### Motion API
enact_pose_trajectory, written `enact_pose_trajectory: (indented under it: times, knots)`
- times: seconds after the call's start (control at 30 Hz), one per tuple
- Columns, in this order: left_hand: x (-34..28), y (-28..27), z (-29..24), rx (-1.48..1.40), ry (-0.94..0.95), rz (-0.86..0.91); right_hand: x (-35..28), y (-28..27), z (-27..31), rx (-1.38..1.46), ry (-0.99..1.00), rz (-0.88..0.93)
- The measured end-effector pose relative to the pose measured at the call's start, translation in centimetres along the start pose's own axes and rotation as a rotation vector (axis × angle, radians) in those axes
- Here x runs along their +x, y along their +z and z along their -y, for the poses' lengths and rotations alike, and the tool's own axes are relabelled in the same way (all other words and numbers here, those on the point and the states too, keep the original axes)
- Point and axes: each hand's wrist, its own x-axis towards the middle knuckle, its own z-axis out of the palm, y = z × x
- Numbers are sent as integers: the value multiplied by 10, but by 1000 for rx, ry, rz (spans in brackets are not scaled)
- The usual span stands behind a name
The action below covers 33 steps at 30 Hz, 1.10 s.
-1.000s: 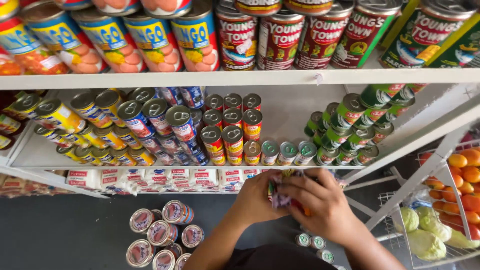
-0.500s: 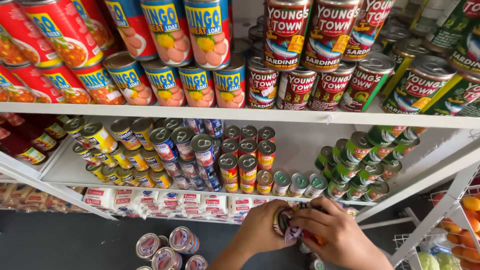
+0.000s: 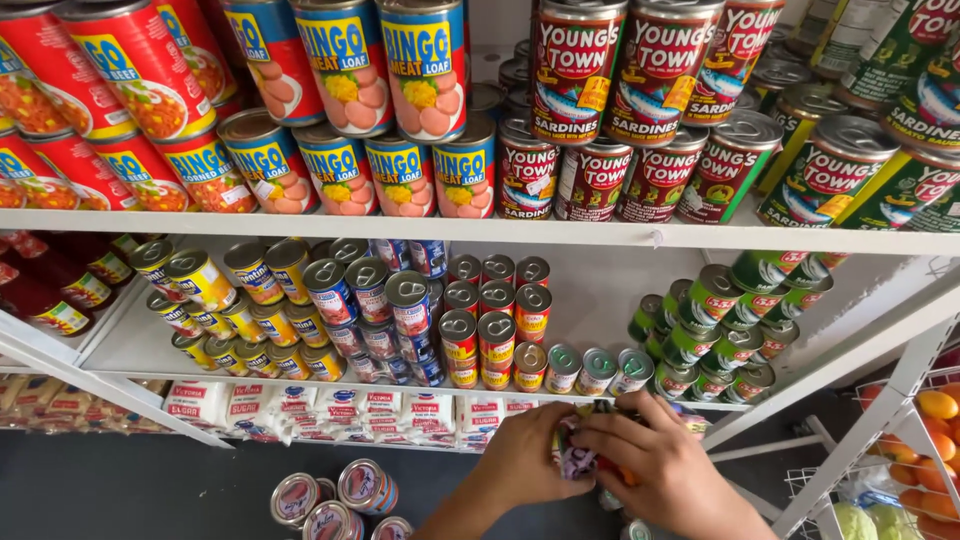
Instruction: Wiping and cleaning individual canned goods with a cloth.
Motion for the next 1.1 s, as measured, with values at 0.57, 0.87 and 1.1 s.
enact_pose_trajectory:
  times: [0.57, 0.87, 1.1]
  knots:
    - [6, 21, 7, 13, 27, 13, -30, 8, -38, -112, 16, 51]
    - [21, 16, 4, 20, 40, 1, -19, -5, -38, -39, 85, 40]
    - [33, 11, -2, -175, -75, 22, -8, -19, -29, 207, 82, 13]
